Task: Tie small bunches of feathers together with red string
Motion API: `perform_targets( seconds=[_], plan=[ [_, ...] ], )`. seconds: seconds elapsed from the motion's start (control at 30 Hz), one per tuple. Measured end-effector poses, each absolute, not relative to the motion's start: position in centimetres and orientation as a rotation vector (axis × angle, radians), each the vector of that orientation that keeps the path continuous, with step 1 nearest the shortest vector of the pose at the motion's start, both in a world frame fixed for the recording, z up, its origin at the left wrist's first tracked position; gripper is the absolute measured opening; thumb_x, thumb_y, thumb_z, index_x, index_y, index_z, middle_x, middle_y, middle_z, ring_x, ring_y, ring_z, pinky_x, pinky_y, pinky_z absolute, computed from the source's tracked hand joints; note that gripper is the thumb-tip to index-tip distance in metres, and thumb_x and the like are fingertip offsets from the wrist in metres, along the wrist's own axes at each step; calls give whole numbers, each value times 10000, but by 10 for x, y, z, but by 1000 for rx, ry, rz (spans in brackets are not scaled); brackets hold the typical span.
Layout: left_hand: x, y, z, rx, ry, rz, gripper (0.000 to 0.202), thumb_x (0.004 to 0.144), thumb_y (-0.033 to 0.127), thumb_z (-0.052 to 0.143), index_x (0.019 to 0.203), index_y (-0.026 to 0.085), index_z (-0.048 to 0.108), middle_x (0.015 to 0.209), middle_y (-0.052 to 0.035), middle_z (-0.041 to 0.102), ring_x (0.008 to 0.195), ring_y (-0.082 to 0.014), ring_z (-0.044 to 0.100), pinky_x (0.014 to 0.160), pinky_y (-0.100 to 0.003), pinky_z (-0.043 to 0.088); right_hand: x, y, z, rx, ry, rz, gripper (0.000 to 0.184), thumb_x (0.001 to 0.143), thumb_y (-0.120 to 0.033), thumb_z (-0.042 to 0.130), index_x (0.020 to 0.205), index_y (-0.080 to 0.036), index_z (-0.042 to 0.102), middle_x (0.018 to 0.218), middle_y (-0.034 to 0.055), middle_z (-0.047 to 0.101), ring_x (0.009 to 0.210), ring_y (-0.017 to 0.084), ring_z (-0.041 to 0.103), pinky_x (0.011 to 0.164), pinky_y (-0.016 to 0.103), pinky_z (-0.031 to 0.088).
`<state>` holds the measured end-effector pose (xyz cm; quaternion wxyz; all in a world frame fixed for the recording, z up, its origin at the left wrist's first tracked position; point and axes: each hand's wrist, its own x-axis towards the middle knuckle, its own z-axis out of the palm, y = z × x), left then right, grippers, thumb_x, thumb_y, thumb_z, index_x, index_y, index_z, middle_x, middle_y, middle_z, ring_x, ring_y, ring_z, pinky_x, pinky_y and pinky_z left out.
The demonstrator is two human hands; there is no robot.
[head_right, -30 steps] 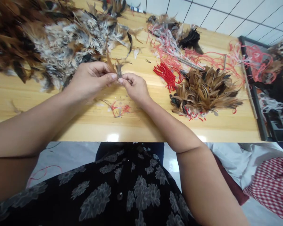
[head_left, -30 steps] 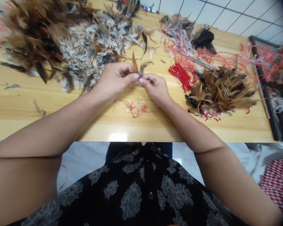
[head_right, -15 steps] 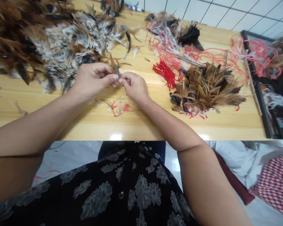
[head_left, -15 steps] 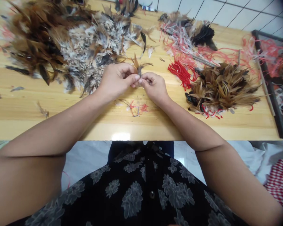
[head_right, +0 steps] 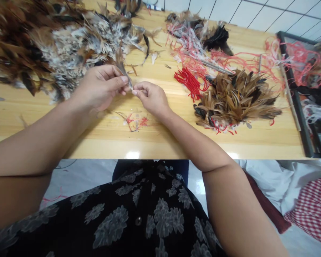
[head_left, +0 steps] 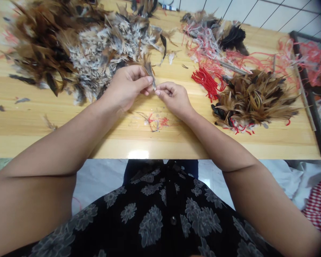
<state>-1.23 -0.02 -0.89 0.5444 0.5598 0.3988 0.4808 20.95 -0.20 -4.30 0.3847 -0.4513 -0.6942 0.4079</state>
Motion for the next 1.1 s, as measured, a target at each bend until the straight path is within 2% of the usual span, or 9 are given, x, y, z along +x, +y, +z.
perform_targets(
  seconds=[0.13, 0.3, 0.57, 0.73, 0.93, 1.1],
  plan=[
    [-9, -3, -6, 1273, 939, 1110, 654, 903, 647, 1211, 819, 317, 653, 777, 28, 753, 753, -212, 645, 756, -428, 572, 210, 0, -45, -1139, -1753, 1102, 521, 1058, -698, 1037, 1153, -204, 905, 870, -16, 753, 830, 163, 582, 811, 311, 493],
    [-10, -7, 2, 1252, 934, 1069, 676, 941, 629, 1226, 856, 292, 646, 768, 14, 721, 792, -222, 690, 794, -422, 602, 209, -3, -41, -1101, -1778, 1125, 530, 1063, -720, 1020, 1069, -216, 855, 890, -13, 770, 829, 158, 565, 825, 316, 489],
    [-6, -11, 4, 1228, 941, 1049, 438, 969, 288, 1091, 828, 280, 677, 779, -1, 691, 734, -202, 675, 773, -414, 568, 208, -6, -36, -1101, -1778, 1098, 441, 1110, -607, 1020, 1027, -217, 830, 913, -10, 757, 869, 166, 572, 872, 328, 499],
    [-6, -12, 5, 1245, 937, 1061, 474, 980, 352, 1144, 851, 277, 694, 812, -5, 706, 744, -199, 675, 784, -413, 609, 209, -5, -33, -1097, -1729, 1157, 447, 1098, -616, 1037, 1037, -221, 836, 870, -22, 717, 847, 161, 552, 825, 317, 496],
    [-4, -15, 3, 1311, 931, 1064, 503, 1018, 438, 1170, 924, 293, 698, 754, 33, 645, 815, -221, 677, 815, -405, 591, 211, 0, -35, -1069, -1703, 1212, 546, 1020, -705, 1083, 1033, -224, 826, 910, -14, 763, 858, 157, 574, 821, 305, 524],
    [-1, -18, 3, 1441, 1057, 1121, 513, 988, 516, 1168, 865, 282, 728, 757, 12, 689, 749, -214, 612, 725, -405, 453, 212, 0, -36, -1110, -1787, 1111, 515, 1093, -658, 1025, 947, -226, 784, 834, -33, 634, 827, 158, 519, 805, 322, 462]
  ],
)
